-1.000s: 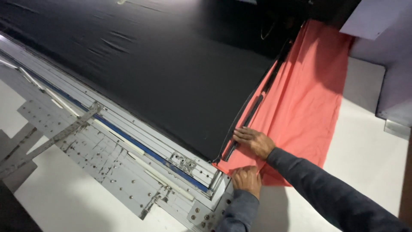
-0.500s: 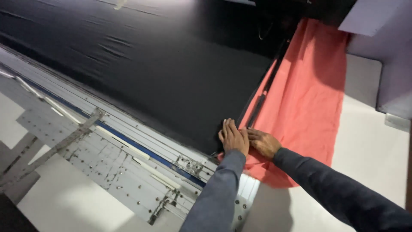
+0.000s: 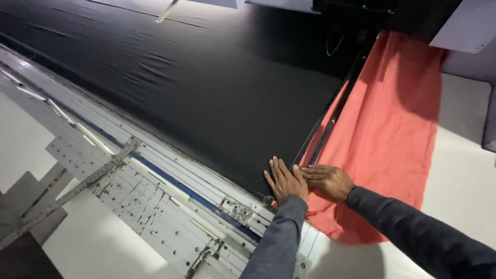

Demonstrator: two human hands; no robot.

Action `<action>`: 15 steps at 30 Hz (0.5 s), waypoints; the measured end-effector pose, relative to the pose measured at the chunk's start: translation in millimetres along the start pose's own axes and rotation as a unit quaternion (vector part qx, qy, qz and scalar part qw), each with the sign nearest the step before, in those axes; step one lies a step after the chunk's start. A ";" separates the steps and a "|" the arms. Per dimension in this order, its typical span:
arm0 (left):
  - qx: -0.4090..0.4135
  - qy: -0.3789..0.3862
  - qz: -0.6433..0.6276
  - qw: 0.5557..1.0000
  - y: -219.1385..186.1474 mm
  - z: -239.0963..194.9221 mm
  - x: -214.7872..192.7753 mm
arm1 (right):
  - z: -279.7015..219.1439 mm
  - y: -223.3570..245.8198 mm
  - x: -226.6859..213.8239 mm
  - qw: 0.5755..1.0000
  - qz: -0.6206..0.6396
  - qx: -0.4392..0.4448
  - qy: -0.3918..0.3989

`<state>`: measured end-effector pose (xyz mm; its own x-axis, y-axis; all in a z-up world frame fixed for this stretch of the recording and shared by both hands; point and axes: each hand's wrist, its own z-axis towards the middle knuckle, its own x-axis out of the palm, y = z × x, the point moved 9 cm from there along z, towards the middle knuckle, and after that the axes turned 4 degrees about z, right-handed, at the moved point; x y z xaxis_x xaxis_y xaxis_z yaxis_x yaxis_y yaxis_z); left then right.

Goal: Smoothing and securing large pieces of fabric onto a flatbed machine using plastic clamping strips.

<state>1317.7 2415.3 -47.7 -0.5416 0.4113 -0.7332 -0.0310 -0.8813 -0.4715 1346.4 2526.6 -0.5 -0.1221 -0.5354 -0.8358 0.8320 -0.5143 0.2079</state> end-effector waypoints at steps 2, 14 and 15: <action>-0.011 0.016 -0.006 1.000 1.6 3.7 7.2 | 2.2 -8.2 2.3 1.000 0.002 -0.003 0.008; -0.065 0.092 0.000 0.994 17.6 1.2 48.7 | 173.2 21.7 -146.4 0.942 0.328 0.046 0.048; -0.075 0.063 0.020 0.995 22.8 -1.9 52.0 | 182.3 37.9 -171.8 0.924 0.380 -0.036 -0.019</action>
<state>1290.3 2417.0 -97.5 -0.4296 0.4112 -0.8040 0.1200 -0.8564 -0.5021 1300.3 2476.9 243.6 0.4935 -0.7480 -0.4438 0.7195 0.0644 0.6915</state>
